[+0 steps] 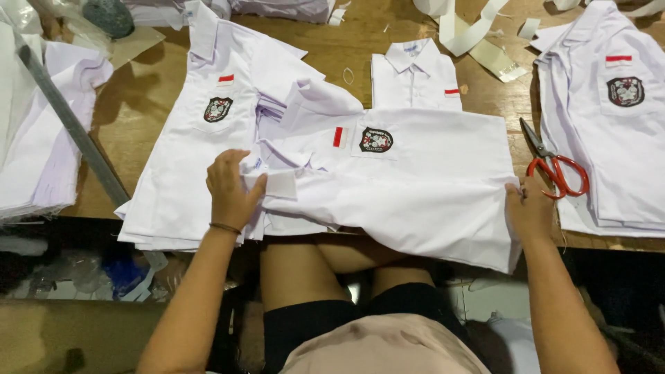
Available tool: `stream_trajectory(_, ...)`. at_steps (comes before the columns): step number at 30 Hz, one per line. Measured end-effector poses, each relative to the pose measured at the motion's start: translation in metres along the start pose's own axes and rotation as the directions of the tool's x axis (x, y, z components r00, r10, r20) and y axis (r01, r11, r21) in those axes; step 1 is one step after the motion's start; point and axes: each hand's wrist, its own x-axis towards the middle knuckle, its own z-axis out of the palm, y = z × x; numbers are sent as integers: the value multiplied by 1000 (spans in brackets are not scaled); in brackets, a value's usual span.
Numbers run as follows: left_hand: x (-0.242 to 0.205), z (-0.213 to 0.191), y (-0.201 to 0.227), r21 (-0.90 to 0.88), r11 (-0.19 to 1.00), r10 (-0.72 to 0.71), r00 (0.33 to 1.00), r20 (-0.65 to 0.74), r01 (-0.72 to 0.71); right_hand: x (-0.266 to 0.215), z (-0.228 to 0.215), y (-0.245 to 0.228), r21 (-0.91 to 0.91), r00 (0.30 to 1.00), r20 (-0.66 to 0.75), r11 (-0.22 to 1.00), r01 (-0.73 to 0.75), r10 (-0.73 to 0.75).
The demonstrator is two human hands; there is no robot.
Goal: The person folds a white short-sleeved shirt on a wooden table, aligning the sides and smoothing the fabric. The person then folds the sleeves inward and folds the shirt in half, placing it on a stack of similar shirts.
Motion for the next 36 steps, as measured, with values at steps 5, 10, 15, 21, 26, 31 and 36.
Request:
stream_trajectory(5,-68,17,20,-579,601,-611,784,113,551,-13,-11,-28,-41,998,40,998,-38,40)
stream_trajectory(10,-91,18,69,-732,-96,-648,515,561,675,-8,-2,-11,-50,998,29,998,-46,48)
stream_trajectory(15,-82,53,57,-818,53,-672,626,395,573,-10,3,-3,-69,999,-11,997,-35,35)
stream_trajectory(21,-57,61,49,-818,329,-379,859,344,472,-5,11,10,-27,996,-78,999,-33,30)
stream_trajectory(26,-35,53,51,-706,606,-219,930,295,367,-8,9,9,-36,997,-74,999,-10,8)
stream_trajectory(31,-27,75,35,-640,629,-269,896,352,441,-4,16,24,-52,995,-85,997,49,-54)
stream_trajectory(36,-21,66,29,-436,875,-121,967,226,211,2,22,40,-29,980,-156,993,117,-120)
